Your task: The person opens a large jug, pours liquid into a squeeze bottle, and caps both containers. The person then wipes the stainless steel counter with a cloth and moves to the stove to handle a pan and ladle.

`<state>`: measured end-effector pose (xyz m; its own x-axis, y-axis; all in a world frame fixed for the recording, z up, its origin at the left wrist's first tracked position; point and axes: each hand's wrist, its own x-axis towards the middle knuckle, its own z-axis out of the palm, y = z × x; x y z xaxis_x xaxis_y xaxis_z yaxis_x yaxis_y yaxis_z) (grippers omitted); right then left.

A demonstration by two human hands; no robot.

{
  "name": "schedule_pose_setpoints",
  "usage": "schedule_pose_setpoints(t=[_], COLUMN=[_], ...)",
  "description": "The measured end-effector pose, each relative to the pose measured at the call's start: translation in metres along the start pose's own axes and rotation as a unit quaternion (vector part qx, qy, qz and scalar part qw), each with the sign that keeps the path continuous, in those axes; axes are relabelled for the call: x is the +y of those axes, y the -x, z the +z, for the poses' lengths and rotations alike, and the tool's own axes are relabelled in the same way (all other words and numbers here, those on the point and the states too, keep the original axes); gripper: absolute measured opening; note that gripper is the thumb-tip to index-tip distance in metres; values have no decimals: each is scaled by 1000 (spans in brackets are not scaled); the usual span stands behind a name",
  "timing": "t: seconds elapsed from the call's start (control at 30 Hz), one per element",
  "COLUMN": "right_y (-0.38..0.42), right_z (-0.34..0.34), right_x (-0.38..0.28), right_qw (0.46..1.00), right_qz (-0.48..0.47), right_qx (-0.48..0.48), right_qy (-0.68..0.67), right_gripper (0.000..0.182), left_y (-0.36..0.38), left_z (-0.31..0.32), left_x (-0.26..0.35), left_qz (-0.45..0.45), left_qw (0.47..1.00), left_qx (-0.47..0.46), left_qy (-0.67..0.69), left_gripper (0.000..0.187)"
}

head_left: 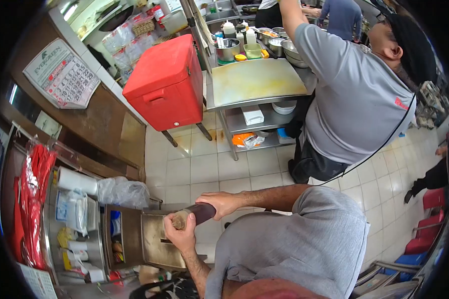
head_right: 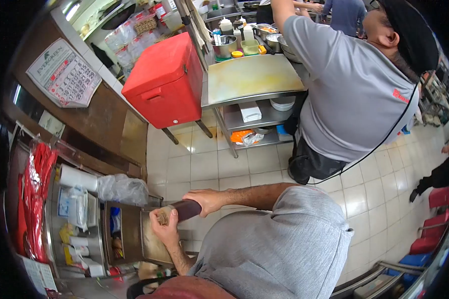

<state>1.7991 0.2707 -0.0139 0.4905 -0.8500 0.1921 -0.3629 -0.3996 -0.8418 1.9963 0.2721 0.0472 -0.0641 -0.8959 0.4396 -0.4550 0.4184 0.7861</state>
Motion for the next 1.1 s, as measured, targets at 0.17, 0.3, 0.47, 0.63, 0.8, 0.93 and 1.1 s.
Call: schedule_pose_setpoints(t=[0.17, 0.3, 0.47, 0.63, 0.8, 0.93, 1.1], right_y=[-74, -130, -191, -271, -361, -433, -511], right_z=[-7, -11, -32, -69, -136, -183, -198], right_x=[-8, 0, 18, 87, 128, 161, 194], right_qw=[999, 996, 991, 997, 999, 999, 994], right_qz=[21, 55, 102, 39, 22, -16, -90], right_qx=[33, 44, 9, 58, 43, 40, -11], right_qy=[-30, -45, -86, -43, -14, -13, -61], right_gripper=[70, 66, 65, 65, 71, 70, 74], left_y=[-89, -147, -218, -298, -388, -451, -509], left_z=[-28, -35, -28, 0, 27, 51, 78], left_x=[-34, -64, -106, -152, -179, -202, -248], left_qz=[71, 81, 115, 59, -3, -14, -92], left_qw=[995, 992, 983, 986, 984, 971, 974], left_qx=[-65, -92, -135, -144, -132, -67, -106], left_qy=[1, 15, 38, 66, 122, 231, 177], left_gripper=[35, 41, 46, 51, 57, 81, 64])
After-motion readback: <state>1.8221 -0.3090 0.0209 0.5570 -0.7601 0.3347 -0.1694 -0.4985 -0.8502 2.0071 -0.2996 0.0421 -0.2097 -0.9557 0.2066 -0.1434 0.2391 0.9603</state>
